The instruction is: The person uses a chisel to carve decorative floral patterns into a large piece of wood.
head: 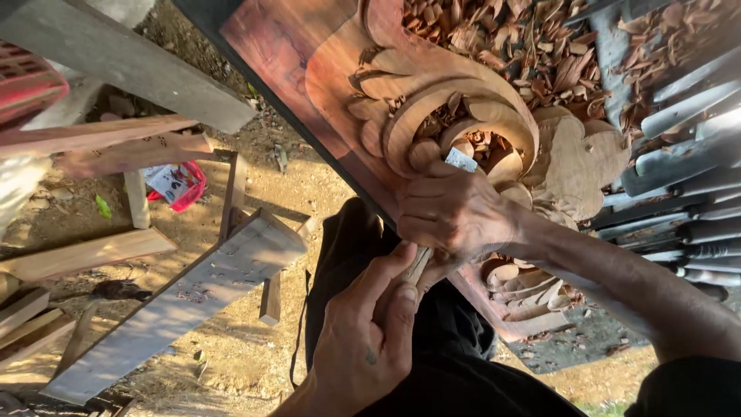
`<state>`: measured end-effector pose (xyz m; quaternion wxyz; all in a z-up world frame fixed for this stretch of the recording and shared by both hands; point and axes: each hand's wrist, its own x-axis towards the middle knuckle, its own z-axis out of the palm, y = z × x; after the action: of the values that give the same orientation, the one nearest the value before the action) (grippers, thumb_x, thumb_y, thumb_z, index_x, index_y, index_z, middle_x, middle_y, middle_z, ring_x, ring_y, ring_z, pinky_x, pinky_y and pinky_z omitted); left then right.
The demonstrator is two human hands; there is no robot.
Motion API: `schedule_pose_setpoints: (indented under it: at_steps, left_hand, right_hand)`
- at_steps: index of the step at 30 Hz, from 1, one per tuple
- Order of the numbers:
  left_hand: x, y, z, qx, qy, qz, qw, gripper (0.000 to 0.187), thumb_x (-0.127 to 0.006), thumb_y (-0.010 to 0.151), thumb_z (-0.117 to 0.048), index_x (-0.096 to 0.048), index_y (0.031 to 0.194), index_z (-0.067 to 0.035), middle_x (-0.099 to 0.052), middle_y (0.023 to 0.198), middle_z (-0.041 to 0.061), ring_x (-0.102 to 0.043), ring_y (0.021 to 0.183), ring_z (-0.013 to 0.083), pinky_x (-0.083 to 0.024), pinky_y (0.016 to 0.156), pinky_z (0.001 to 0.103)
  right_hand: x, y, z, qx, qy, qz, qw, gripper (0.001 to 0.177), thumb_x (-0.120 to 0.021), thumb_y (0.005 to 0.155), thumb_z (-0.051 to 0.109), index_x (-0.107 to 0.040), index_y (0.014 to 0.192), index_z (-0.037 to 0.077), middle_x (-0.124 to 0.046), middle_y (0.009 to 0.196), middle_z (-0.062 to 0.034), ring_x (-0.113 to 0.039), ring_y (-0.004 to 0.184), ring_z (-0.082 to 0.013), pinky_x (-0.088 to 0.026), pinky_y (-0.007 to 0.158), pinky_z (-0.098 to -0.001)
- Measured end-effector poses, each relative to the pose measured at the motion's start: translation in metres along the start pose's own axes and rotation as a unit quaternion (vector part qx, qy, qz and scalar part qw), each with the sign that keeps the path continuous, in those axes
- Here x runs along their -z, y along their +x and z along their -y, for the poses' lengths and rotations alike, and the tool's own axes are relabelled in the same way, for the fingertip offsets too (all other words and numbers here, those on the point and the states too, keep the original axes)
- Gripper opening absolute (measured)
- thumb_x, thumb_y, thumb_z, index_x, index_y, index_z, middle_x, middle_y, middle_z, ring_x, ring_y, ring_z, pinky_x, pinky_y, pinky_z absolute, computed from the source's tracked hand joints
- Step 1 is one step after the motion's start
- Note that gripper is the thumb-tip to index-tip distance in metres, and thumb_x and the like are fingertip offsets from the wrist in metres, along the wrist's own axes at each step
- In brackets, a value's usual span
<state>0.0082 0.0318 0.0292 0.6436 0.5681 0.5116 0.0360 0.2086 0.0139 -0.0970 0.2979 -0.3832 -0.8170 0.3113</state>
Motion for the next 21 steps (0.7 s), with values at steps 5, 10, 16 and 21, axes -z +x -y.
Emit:
schedule_pose_setpoints:
  at_steps: [5, 10, 16, 21]
  left_hand:
    - [-0.005, 0.004, -0.006, 0.035, -0.016, 0.003, 0.999, 0.034, -0.056, 0.097, -0.008, -0.062, 0.129, 0.004, -0.075, 0.110, 0.023, -0.080, 0.099, 0.0307, -0.062, 0.084, 0.035]
    - [-0.013, 0.000, -0.020, 0.122, -0.045, 0.013, 0.992, 0.034, -0.054, 0.097, -0.010, -0.063, 0.127, 0.004, -0.076, 0.103, 0.022, -0.077, 0.097, 0.0316, -0.062, 0.083, 0.036]
    - [-0.021, -0.027, -0.013, -0.133, 0.146, -0.121, 0.973, 0.044, -0.057, 0.102, -0.034, -0.066, 0.110, 0.009, -0.061, 0.111, 0.031, -0.072, 0.088, 0.0321, -0.061, 0.071, 0.040]
    - [-0.042, -0.032, 0.056, -0.369, 0.141, -0.233, 0.888, 0.042, -0.064, 0.060, -0.040, -0.034, 0.057, -0.012, -0.029, 0.059, 0.002, -0.037, 0.051, 0.0182, -0.038, 0.051, 0.034]
  right_hand:
    - [-0.002, -0.008, -0.005, 0.017, -0.014, -0.041, 0.999, 0.020, -0.067, 0.073, 0.026, -0.060, 0.083, 0.010, -0.061, 0.088, -0.0032, -0.064, 0.086, -0.0192, -0.046, 0.070, -0.0347]
    - [-0.002, -0.013, -0.007, 0.033, 0.031, -0.022, 0.999, 0.026, -0.066, 0.064, 0.029, -0.060, 0.080, 0.010, -0.056, 0.078, -0.0007, -0.061, 0.077, -0.0198, -0.045, 0.067, -0.0370]
    - [-0.001, -0.015, -0.009, 0.048, 0.064, -0.065, 0.995, 0.032, -0.066, 0.062, 0.031, -0.060, 0.086, 0.009, -0.053, 0.079, -0.0018, -0.059, 0.078, -0.0215, -0.046, 0.068, -0.0380]
    - [-0.001, -0.022, -0.015, 0.059, 0.044, -0.037, 0.997, 0.028, -0.067, 0.066, 0.028, -0.058, 0.087, 0.011, -0.053, 0.079, -0.0007, -0.061, 0.081, -0.0209, -0.049, 0.072, -0.0368]
